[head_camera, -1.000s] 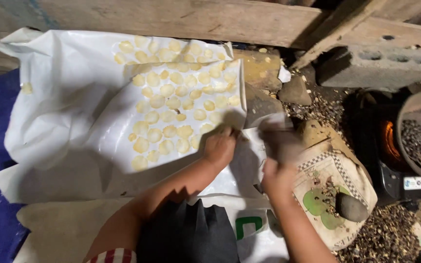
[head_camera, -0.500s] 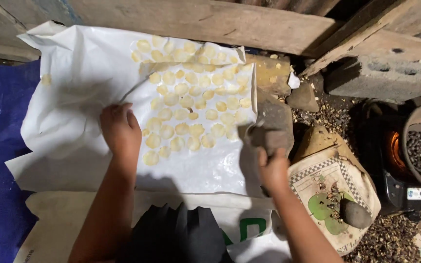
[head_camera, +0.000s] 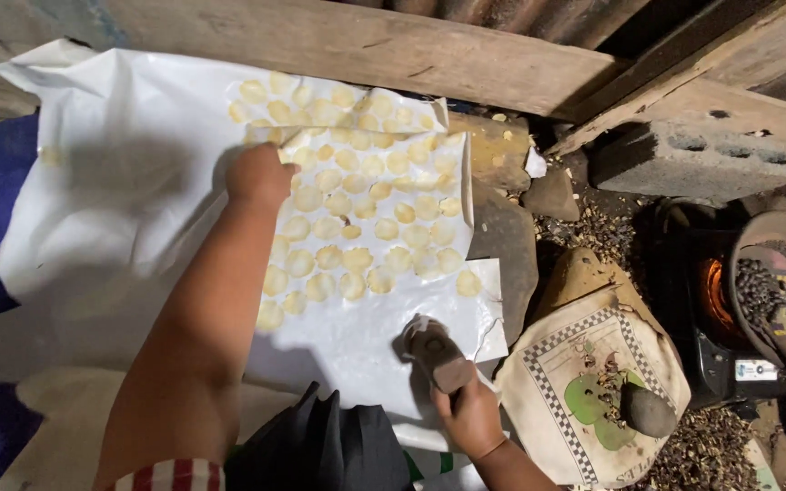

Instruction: Cracking nuts with a wooden mallet and cleaning the kernels with a stone

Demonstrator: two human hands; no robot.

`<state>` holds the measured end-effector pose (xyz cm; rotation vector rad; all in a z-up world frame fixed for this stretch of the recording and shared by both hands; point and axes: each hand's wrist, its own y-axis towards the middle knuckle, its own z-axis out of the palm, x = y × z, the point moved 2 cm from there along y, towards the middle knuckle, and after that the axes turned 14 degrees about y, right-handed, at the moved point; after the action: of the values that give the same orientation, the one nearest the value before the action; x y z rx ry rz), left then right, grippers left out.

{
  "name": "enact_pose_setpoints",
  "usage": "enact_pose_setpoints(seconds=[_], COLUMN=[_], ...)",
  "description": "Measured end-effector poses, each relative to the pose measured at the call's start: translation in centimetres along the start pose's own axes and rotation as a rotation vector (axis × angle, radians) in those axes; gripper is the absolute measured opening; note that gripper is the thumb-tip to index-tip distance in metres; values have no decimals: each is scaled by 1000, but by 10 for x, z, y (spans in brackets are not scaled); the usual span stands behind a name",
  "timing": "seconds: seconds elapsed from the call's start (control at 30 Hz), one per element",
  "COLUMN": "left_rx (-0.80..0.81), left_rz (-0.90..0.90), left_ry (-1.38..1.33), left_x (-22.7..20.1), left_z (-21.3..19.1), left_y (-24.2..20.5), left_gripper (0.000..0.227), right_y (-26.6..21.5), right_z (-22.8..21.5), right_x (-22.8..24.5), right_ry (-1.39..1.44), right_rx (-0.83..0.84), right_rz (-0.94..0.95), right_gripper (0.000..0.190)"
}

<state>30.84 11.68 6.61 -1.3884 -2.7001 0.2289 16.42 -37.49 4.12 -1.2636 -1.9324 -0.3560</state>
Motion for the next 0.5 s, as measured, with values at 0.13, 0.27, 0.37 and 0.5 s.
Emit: enact_pose_setpoints(seconds=[0.13, 0.27, 0.37, 0.5], left_rx=[-319, -592, -805, -1053], left_rz=[1, 32, 76, -28], left_ry=[-7, 175, 281, 431], left_x=[-3, -4, -21, -30], left_z=[28, 22, -11, -25], left_y=[-11, 0, 26, 84], left_gripper=[23, 24, 26, 31], right_y=[5, 30, 56, 94], right_z=[-8, -23, -37, -45], right_x=[31, 52, 64, 80], right_ry=[134, 168, 160, 167], right_rx=[-63, -100, -126, -148], right_rz=[34, 203, 150, -4], right_gripper=[46, 38, 35, 39])
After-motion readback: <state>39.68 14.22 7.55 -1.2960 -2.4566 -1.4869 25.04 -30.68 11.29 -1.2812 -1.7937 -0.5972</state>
